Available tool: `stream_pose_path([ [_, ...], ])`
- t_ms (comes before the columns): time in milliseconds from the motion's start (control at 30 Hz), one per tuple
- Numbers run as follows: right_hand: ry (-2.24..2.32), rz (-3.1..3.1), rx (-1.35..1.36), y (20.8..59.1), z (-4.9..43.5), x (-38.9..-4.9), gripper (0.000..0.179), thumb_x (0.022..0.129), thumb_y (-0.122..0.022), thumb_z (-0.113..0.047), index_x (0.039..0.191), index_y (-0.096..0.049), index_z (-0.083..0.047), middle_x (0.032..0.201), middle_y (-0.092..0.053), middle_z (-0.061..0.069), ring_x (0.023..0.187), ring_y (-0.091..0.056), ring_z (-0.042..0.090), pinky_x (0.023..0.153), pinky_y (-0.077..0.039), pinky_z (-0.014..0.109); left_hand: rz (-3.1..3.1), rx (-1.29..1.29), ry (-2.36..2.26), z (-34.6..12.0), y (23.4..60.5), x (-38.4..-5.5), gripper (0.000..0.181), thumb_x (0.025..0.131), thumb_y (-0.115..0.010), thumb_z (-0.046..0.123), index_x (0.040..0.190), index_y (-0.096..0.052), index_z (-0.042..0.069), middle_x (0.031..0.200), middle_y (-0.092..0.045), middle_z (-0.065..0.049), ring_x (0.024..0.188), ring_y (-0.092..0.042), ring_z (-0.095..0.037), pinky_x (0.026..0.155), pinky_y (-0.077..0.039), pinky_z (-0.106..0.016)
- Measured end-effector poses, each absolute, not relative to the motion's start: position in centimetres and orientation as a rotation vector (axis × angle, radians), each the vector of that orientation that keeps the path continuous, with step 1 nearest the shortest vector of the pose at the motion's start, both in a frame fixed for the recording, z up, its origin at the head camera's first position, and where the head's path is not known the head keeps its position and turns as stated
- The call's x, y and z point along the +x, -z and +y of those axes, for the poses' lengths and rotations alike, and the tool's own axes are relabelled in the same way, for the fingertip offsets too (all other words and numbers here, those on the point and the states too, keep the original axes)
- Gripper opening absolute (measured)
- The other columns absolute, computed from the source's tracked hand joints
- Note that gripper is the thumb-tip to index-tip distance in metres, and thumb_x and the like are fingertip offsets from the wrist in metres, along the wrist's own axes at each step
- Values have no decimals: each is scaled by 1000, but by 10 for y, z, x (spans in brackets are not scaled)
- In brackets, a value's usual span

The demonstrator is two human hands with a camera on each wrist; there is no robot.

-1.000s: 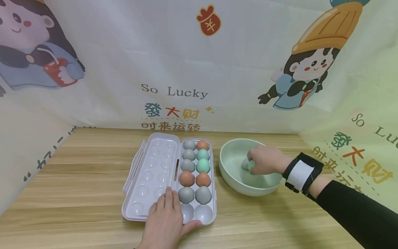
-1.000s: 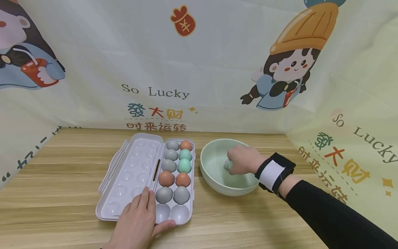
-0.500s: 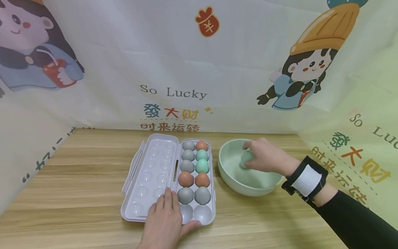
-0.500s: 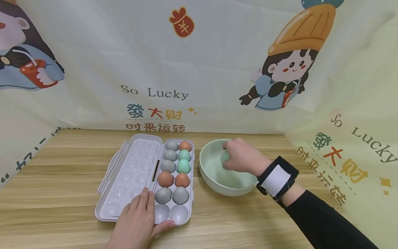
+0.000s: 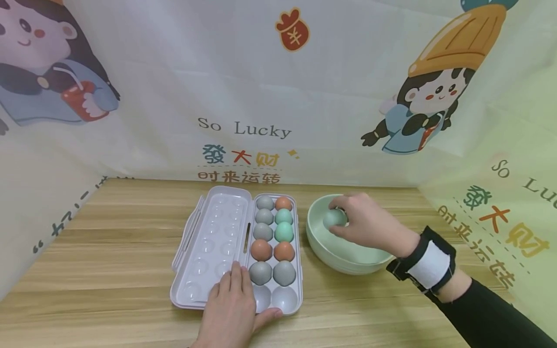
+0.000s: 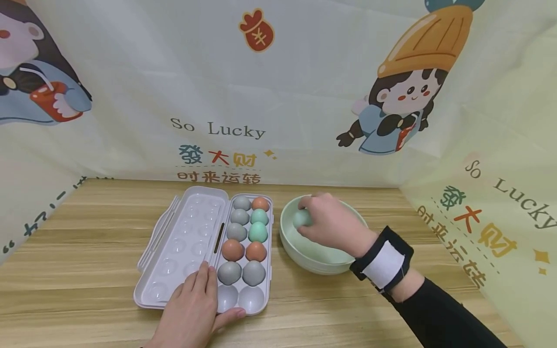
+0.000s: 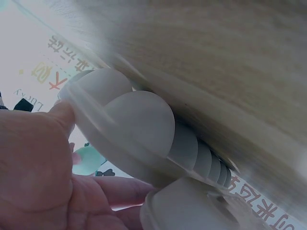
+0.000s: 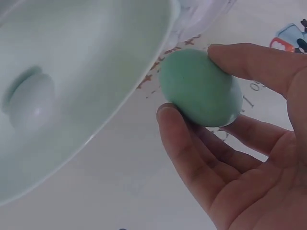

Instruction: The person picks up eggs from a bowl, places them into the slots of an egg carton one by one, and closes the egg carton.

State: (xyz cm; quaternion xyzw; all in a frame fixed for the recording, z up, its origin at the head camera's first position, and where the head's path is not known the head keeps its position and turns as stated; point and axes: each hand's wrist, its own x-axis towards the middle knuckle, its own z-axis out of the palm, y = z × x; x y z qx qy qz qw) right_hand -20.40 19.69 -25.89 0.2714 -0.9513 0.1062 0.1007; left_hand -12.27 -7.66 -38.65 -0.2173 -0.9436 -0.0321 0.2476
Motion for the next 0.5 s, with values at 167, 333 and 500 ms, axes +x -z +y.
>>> stream_pose_path([
  [167, -390, -2702, 800, 264, 187, -195, 30, 76, -75, -18, 101, -66, -3, 86, -60, 0, 71, -54, 12, 61, -44, 23, -2565, -591, 84, -77, 387, -122, 100, 72, -56, 75, 117, -55, -15, 119, -53, -30, 102, -53, -36, 79, -44, -41],
  [333, -485, -2613, 835, 271, 175, -184, 31, 74, -77, -18, 100, -67, -5, 90, -61, 0, 76, -55, 10, 65, -45, 22, -2540, -595, 84, -77, 388, -123, 100, 72, -57, 74, 116, -55, -15, 118, -53, -30, 100, -54, -36, 77, -45, -41],
  [500, -562, -2577, 853, 274, 163, -173, 34, 73, -78, -18, 102, -67, -4, 92, -62, 0, 78, -56, 9, 66, -45, 22, -2513, -601, 80, -77, 389, -123, 101, 71, -57, 74, 116, -54, -17, 117, -54, -30, 97, -55, -35, 76, -45, -40],
])
